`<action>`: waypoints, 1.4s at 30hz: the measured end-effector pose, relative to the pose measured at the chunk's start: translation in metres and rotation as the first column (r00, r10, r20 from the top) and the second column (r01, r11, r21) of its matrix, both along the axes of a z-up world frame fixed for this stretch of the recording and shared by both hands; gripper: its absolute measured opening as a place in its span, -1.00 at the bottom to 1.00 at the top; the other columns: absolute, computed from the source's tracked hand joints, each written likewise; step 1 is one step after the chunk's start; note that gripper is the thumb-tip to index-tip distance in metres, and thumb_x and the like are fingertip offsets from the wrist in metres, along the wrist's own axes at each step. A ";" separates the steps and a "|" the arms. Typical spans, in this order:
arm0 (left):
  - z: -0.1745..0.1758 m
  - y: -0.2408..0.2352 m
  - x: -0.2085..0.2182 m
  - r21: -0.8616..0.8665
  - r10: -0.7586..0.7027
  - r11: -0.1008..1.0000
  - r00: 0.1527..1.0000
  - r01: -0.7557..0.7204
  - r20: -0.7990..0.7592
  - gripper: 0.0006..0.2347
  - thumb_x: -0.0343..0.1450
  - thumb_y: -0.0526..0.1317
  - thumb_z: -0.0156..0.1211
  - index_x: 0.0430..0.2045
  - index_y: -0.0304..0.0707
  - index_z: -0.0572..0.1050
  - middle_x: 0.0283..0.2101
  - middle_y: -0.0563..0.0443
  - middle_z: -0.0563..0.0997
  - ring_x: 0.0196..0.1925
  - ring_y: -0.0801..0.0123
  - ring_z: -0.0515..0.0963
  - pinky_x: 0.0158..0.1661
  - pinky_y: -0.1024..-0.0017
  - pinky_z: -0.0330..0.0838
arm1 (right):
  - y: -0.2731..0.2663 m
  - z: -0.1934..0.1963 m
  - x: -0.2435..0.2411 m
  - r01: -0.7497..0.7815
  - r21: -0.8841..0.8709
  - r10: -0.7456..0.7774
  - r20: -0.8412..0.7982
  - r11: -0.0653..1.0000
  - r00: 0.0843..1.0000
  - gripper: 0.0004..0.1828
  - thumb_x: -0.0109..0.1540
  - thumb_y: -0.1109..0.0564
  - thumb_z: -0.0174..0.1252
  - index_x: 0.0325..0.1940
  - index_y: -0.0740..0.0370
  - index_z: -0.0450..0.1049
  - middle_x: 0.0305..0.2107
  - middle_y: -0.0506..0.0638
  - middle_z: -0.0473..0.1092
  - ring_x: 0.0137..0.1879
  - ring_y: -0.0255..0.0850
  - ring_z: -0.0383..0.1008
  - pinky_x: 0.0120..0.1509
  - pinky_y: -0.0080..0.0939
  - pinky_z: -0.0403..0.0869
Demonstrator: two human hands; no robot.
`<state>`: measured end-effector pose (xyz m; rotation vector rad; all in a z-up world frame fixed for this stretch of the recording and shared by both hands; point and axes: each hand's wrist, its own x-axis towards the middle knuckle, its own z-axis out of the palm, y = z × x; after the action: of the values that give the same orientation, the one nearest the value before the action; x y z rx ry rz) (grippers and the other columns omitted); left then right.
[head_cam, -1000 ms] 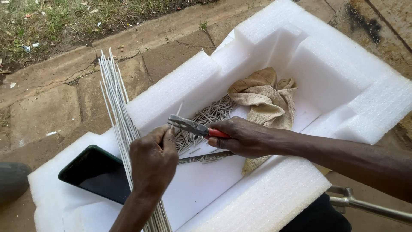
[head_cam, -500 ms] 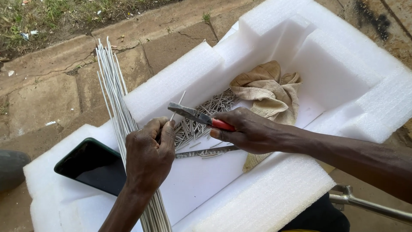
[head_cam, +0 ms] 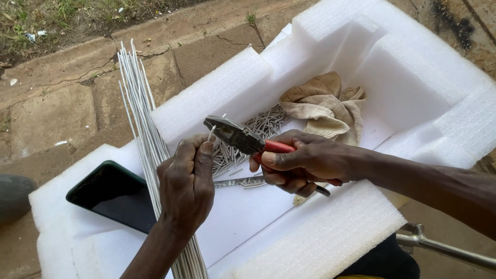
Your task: Cutting thin metal rods into smaller segments using pliers over a styrofoam container.
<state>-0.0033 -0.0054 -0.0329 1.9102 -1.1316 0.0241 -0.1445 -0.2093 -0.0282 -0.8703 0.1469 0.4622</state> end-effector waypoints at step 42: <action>0.017 -0.003 0.004 0.113 0.100 0.993 0.673 -0.025 -0.733 -0.72 0.47 -0.38 -0.06 -0.13 -0.59 0.62 -0.79 -0.08 0.35 -0.85 0.54 0.22 -0.79 0.62 0.16 | 0.005 -0.020 0.008 0.192 -0.845 -0.056 0.189 0.499 0.980 -0.71 0.36 -0.04 0.11 -0.26 0.23 0.50 -0.61 0.07 0.45 -0.49 -0.18 0.41 -0.40 -0.19 0.42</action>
<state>0.0003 -0.0088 -0.0163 1.7588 -0.5006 -0.7275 -0.1362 -0.2043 -0.0482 -1.8886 0.3295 0.1518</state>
